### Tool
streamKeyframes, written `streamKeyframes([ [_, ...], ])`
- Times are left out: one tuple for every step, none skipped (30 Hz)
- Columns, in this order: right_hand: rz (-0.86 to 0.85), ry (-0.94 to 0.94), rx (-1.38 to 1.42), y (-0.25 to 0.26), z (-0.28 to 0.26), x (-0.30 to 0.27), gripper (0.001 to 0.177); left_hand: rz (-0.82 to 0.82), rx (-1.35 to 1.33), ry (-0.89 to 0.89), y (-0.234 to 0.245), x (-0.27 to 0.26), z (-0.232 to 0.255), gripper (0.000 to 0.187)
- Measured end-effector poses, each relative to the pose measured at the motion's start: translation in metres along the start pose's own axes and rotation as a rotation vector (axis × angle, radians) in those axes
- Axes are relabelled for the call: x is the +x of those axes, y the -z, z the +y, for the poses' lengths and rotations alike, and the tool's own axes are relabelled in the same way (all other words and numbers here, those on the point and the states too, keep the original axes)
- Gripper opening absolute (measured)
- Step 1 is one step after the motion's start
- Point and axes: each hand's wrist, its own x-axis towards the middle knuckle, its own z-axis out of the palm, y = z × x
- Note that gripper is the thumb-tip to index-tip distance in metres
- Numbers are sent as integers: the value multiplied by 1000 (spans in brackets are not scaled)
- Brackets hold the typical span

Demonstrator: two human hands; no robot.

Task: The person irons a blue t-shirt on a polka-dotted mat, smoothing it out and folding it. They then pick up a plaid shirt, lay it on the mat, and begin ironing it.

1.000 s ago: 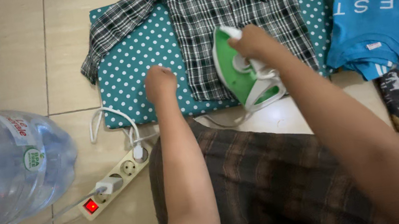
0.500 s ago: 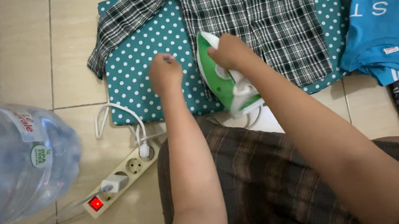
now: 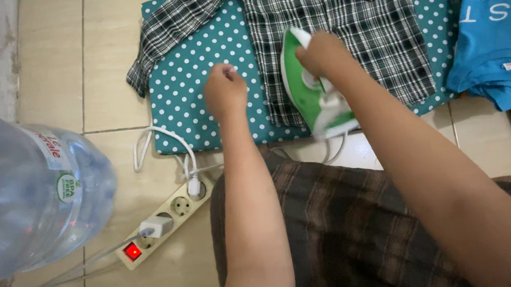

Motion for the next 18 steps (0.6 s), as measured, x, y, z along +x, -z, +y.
streamKeyframes([
  [-12,-5,-15,-2,4,-9,50,2,-3,-12,-3,0,3,15],
  [-25,-13,-32,-4,10,-18,52,1,-6,-22,-6,0,5,16],
  [-39,-20,-48,-5,14,-22,53,10,-12,-30,-8,-1,5,16],
  [-47,-20,-49,-4,14,-21,53,19,-19,-46,-10,-2,7,16],
  [-56,-20,-50,-4,14,-18,52,27,-27,-61,-12,-3,9,17],
  [-66,-16,-47,-3,13,-12,52,15,-13,-39,-12,-4,11,17],
  [-31,-9,-36,-1,12,-2,50,3,1,-16,-13,-5,13,17],
  [-1,1,-25,0,8,11,49,-8,18,11,-13,-8,14,17],
  [28,11,-14,1,5,24,48,1,12,-7,-14,-9,14,17],
  [18,3,-13,3,1,36,48,11,10,-25,-14,-11,13,16],
  [7,-5,-12,6,-3,47,49,21,7,-44,-13,-13,11,16],
  [-1,-10,-11,7,-6,53,49,26,-15,-59,-13,-13,9,16],
  [2,-8,-16,6,-5,54,48,31,-38,-75,-13,-13,7,16],
  [5,-7,-20,8,-5,52,47,33,-60,-91,-12,-11,7,16],
  [8,-6,-25,10,-6,50,47,31,-58,-79,-11,-9,6,16],
  [-14,-11,-4,10,-7,43,48,30,-62,-69,-12,-8,6,16],
  [-36,-15,16,6,-7,32,50,29,-65,-59,-12,-6,6,16],
  [-60,-27,34,2,-5,19,52,50,-67,-83,-13,-5,6,15],
])
